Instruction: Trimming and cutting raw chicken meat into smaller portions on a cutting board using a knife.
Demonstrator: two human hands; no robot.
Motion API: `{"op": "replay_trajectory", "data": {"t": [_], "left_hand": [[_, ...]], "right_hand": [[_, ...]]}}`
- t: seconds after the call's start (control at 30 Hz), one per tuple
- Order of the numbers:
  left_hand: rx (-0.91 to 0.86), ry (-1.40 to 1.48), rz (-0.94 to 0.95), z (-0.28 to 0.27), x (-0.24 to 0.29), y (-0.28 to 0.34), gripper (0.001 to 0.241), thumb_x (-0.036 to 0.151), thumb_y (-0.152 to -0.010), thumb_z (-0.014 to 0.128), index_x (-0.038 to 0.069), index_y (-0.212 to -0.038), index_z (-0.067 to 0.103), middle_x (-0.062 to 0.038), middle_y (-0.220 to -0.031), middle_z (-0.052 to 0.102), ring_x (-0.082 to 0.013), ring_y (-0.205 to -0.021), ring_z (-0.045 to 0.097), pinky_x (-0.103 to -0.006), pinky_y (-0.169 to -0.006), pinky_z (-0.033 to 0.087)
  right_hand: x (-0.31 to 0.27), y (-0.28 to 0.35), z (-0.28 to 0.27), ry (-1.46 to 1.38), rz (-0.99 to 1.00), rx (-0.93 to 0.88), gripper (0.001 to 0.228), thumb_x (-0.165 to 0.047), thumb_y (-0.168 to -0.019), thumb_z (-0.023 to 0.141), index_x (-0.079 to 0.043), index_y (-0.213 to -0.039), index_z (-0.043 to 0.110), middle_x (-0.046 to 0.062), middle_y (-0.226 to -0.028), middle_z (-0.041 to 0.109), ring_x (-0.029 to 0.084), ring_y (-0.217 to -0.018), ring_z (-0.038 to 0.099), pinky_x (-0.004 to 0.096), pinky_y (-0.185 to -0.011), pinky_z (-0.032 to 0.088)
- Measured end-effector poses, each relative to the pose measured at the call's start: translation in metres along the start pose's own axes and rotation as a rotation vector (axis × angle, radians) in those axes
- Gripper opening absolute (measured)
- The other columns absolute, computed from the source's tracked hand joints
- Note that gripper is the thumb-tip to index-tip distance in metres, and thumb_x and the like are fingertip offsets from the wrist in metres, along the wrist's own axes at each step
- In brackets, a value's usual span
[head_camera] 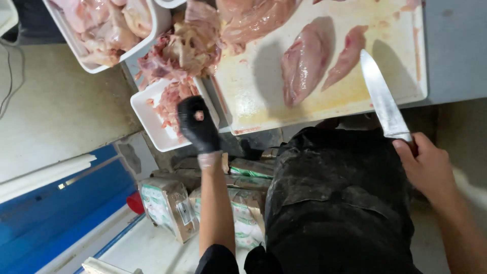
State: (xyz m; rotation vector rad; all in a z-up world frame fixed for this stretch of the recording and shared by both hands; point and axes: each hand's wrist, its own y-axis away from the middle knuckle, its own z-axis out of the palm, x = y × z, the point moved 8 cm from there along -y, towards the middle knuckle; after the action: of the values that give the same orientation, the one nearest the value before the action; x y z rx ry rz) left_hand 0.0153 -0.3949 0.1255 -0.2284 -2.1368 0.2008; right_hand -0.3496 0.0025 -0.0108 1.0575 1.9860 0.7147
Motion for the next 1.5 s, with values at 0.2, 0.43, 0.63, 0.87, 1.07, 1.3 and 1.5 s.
{"op": "replay_trajectory", "data": {"t": [0.2, 0.43, 0.63, 0.87, 1.07, 1.3, 1.5], "left_hand": [[-0.386, -0.958, -0.227, -0.043, -0.185, -0.008, 0.043, 0.036, -0.083, 0.088, 0.015, -0.119, 0.075, -0.011, -0.119, 0.071, -0.0397, -0.113, 0.064, -0.0494, -0.097, 0.05], [-0.488, -0.159, 0.192, 0.218, 0.06, 0.098, 0.043, 0.017, -0.085, 0.086, 0.016, -0.125, 0.069, -0.011, -0.11, 0.074, -0.0331, -0.103, 0.073, -0.0432, -0.089, 0.063], [-0.505, -0.36, 0.17, 0.295, 0.038, 0.144, 0.046, 0.032, -0.093, 0.073, 0.021, -0.134, 0.056, -0.007, -0.105, 0.07, -0.027, -0.098, 0.074, -0.0422, -0.086, 0.064], [-0.673, -0.274, 0.395, 0.313, 0.076, 0.132, 0.074, 0.043, -0.109, 0.064, 0.005, -0.163, 0.031, -0.023, -0.169, 0.036, -0.0411, -0.159, 0.04, -0.0511, -0.136, 0.035], [-0.598, -0.363, 0.467, 0.327, 0.068, 0.14, 0.076, 0.046, -0.11, 0.056, -0.002, -0.162, 0.028, -0.023, -0.169, 0.034, -0.039, -0.161, 0.036, -0.0492, -0.138, 0.032], [-0.588, -0.423, 0.482, 0.33, 0.067, 0.142, 0.079, 0.048, -0.11, 0.055, 0.0, -0.164, 0.025, -0.023, -0.171, 0.032, -0.0392, -0.162, 0.035, -0.0482, -0.138, 0.032], [-0.555, -0.399, 0.483, 0.327, 0.073, 0.14, 0.076, 0.051, -0.111, 0.047, 0.0, -0.164, 0.028, -0.024, -0.171, 0.031, -0.0434, -0.161, 0.038, -0.0498, -0.137, 0.037]], "right_hand": [[-0.015, -0.001, -0.006, -0.094, 0.023, 0.015, 0.042, -0.043, -0.113, 0.053, -0.002, -0.109, 0.06, 0.022, -0.094, 0.072, 0.044, -0.085, 0.069, 0.053, -0.074, 0.047], [-0.028, -0.003, -0.005, -0.257, -0.064, 0.143, 0.044, -0.048, -0.109, 0.063, -0.006, -0.098, 0.059, 0.018, -0.068, 0.069, 0.04, -0.08, 0.073, 0.051, -0.073, 0.056], [-0.044, -0.013, -0.013, -0.295, -0.123, 0.108, 0.044, -0.044, -0.109, 0.061, -0.001, -0.099, 0.059, 0.028, -0.068, 0.064, 0.045, -0.075, 0.072, 0.05, -0.064, 0.053], [-0.048, -0.025, -0.011, -0.259, -0.051, -0.128, 0.03, -0.037, -0.112, 0.052, -0.008, -0.106, 0.054, 0.014, -0.077, 0.066, 0.029, -0.061, 0.06, 0.046, -0.056, 0.041], [-0.05, -0.045, 0.005, -0.248, -0.176, -0.125, 0.031, -0.036, -0.112, 0.051, -0.006, -0.104, 0.05, 0.013, -0.067, 0.063, 0.03, -0.05, 0.056, 0.045, -0.05, 0.034], [-0.068, -0.062, 0.015, -0.217, -0.164, -0.061, 0.038, -0.038, -0.111, 0.05, -0.004, -0.128, 0.047, 0.027, -0.092, 0.072, 0.053, -0.079, 0.067, 0.06, -0.062, 0.047], [-0.051, -0.059, 0.027, -0.267, -0.084, -0.208, 0.034, -0.039, -0.112, 0.049, -0.005, -0.11, 0.05, 0.02, -0.082, 0.069, 0.04, -0.066, 0.064, 0.05, -0.059, 0.04]]}}
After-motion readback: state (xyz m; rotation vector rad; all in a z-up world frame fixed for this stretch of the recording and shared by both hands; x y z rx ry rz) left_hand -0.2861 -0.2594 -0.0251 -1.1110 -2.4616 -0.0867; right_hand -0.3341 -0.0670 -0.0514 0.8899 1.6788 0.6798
